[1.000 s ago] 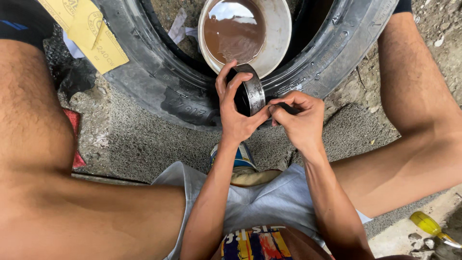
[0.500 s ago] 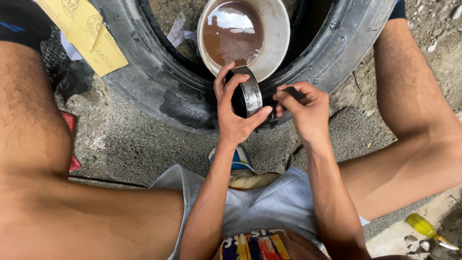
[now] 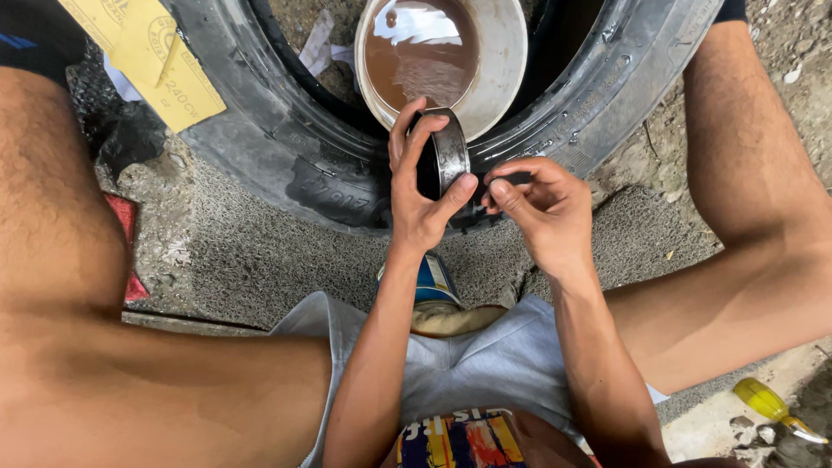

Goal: The person lies on the ground scrubbing a metal bowl with a sponge, rubbing its rim and inner surface, and periodically dips the sponge or bowl into a bowl of water set inside a tire to rinse it while continuing to scrub.

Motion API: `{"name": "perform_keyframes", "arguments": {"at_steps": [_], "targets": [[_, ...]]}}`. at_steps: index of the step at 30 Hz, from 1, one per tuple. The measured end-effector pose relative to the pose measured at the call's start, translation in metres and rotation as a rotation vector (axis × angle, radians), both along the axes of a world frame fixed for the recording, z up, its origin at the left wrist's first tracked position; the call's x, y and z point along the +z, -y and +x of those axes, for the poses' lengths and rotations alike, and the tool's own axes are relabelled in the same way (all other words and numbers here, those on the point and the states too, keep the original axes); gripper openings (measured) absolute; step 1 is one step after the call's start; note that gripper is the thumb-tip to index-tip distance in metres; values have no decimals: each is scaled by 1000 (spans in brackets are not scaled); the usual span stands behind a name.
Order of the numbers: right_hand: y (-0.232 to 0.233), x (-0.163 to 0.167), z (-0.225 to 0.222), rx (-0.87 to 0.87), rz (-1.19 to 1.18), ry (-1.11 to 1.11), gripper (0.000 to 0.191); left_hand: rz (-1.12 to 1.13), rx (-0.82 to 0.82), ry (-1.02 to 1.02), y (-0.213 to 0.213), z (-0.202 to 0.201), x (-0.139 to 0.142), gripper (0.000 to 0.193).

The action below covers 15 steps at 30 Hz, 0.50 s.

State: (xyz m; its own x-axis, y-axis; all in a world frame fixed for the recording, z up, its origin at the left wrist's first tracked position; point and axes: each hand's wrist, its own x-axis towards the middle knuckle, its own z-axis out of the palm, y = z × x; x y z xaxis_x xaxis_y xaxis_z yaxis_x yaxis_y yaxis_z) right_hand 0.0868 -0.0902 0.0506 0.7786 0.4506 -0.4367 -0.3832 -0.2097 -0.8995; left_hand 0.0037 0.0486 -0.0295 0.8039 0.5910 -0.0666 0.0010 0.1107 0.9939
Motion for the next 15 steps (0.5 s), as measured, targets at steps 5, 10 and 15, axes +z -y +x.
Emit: {"name": "perform_keyframes", "arguments": {"at_steps": [5, 10, 15], "targets": [[-16, 1, -5, 58, -228, 132, 21, -19, -6, 26, -1, 1, -2, 63], [-28, 2, 1, 143, -215, 291, 12, -102, -43, 76, -3, 1, -3, 66], [-28, -2, 3, 149, -190, 243, 9, -91, -45, 74, -5, 1, -5, 59]]}}
